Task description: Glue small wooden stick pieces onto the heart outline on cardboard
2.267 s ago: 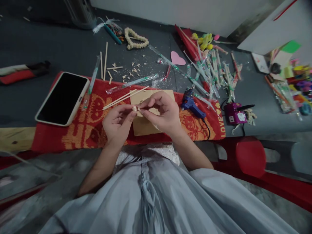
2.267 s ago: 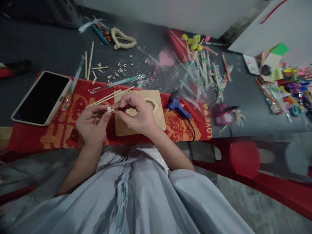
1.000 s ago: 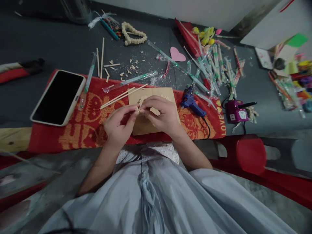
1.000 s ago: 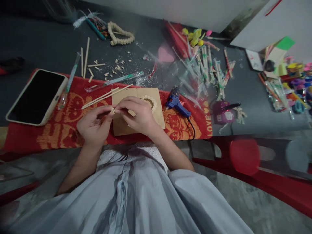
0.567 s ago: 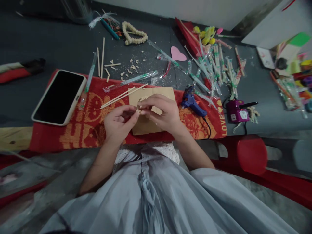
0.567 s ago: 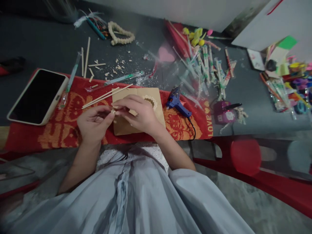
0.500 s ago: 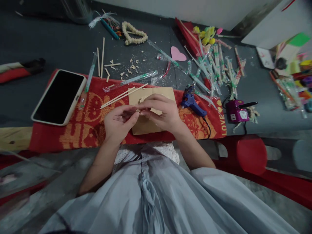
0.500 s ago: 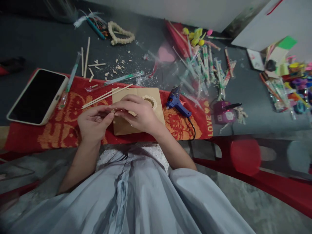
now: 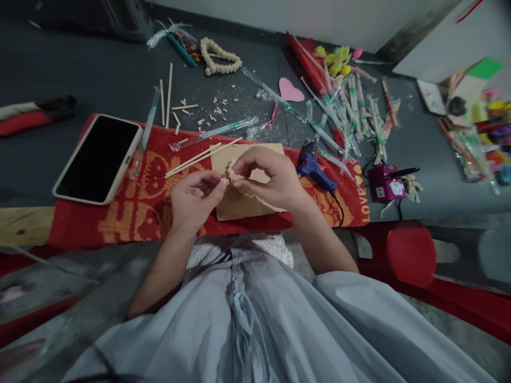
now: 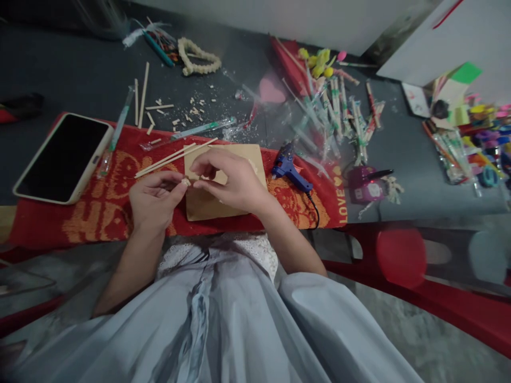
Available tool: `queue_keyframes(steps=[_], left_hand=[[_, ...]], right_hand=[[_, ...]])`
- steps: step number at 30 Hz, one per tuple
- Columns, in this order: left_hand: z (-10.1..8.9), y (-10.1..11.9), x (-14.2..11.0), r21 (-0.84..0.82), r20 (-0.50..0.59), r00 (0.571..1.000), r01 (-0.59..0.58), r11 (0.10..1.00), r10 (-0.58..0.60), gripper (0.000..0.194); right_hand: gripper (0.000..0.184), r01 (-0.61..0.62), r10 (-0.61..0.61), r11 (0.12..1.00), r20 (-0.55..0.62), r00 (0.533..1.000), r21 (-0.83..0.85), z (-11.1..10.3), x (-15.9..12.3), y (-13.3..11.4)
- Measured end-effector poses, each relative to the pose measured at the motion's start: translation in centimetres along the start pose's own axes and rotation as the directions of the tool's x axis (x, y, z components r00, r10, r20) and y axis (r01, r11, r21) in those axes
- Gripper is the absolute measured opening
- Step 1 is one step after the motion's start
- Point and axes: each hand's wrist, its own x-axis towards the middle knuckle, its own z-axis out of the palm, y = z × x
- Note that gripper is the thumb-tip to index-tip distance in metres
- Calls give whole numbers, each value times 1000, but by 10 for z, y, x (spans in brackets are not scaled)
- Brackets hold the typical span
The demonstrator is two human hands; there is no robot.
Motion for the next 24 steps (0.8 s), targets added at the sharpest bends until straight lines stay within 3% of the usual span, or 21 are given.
queue_keyframes(steps=[6,9,14,18,21,24], left_hand=[[1,3,2,-77,-41,997,67,995,-70,20],[1,12,6,-247,-51,972,210,946,-229,18],[0,31,16,-480,28,832,498,722,-555,7],[1,37,21,-557,6,735,566,608,-679,25],[0,37,21,-568,7,726,569,595,-687,27],[-1,34,19,-570,-5,756,536,623,-654,21]], right_hand=[[39,-119,123,989,-41,992,88,-4,2,4],[38,-138,138,990,-89,986,3,-5,5,4],[26,-80,72,992,-84,994,-99,0,13,3],[19,-50,50,976,-7,999,-211,8,22,0],[19,-26,40,960,43,998,-279,14,28,-2],[17,-40,68,923,60,996,-382,16,33,-2]])
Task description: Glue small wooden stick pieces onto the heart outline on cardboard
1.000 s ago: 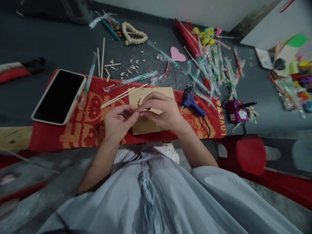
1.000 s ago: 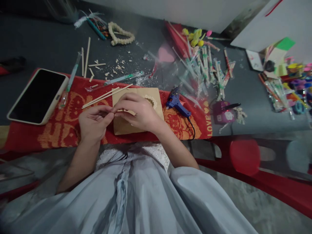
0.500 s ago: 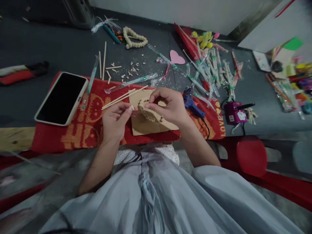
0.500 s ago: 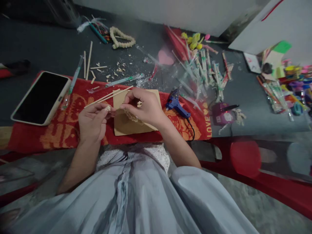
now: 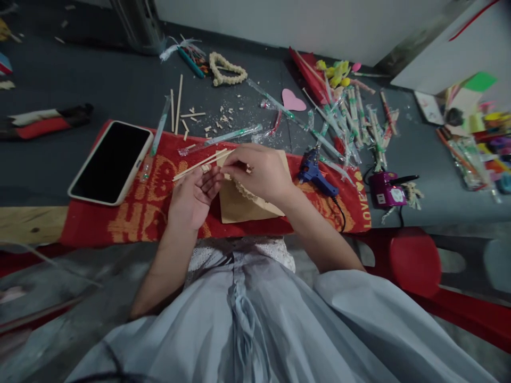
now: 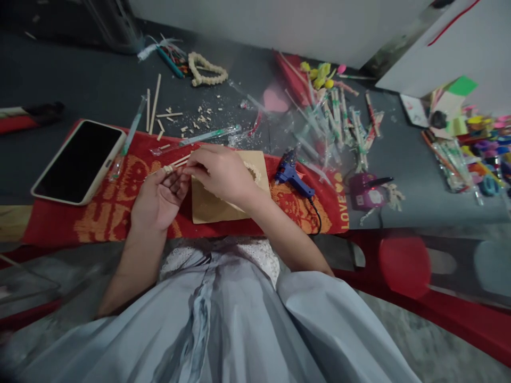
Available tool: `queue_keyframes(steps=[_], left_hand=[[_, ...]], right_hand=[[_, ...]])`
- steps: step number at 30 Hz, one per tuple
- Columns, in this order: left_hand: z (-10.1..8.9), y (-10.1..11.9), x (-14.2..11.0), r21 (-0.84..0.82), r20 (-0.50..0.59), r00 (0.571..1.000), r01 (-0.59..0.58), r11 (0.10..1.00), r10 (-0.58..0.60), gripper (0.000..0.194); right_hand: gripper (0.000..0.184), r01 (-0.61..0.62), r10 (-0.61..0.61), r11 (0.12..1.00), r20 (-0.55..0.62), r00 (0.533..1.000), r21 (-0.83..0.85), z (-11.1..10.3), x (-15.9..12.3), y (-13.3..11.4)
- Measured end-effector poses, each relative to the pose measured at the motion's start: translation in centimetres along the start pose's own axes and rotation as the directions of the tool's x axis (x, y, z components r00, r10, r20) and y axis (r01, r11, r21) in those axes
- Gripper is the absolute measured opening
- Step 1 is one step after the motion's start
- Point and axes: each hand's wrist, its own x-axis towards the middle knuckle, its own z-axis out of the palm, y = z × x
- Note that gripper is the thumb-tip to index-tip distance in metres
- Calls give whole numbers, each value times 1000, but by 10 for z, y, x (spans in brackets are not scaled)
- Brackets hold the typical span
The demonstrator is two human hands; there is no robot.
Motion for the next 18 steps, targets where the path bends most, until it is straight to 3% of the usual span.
queue_keyframes(steps=[5,9,13,18], left_hand=[[-5,-5,2,-14,-2,990,-138,990,138,5],[-6,-6,4,-4,28,986,-162,987,162,5],[-7,-7,5,-29,22,985,-172,985,173,4],[-9,-10,7,-29,56,976,-208,978,210,7]], right_hand=[[17,-64,70,977,20,997,-203,-5,16,12],[31,-103,123,968,73,990,-230,-8,30,23],[17,44,-37,997,105,994,-68,-4,31,19],[16,183,-184,983,152,971,18,1,23,5]])
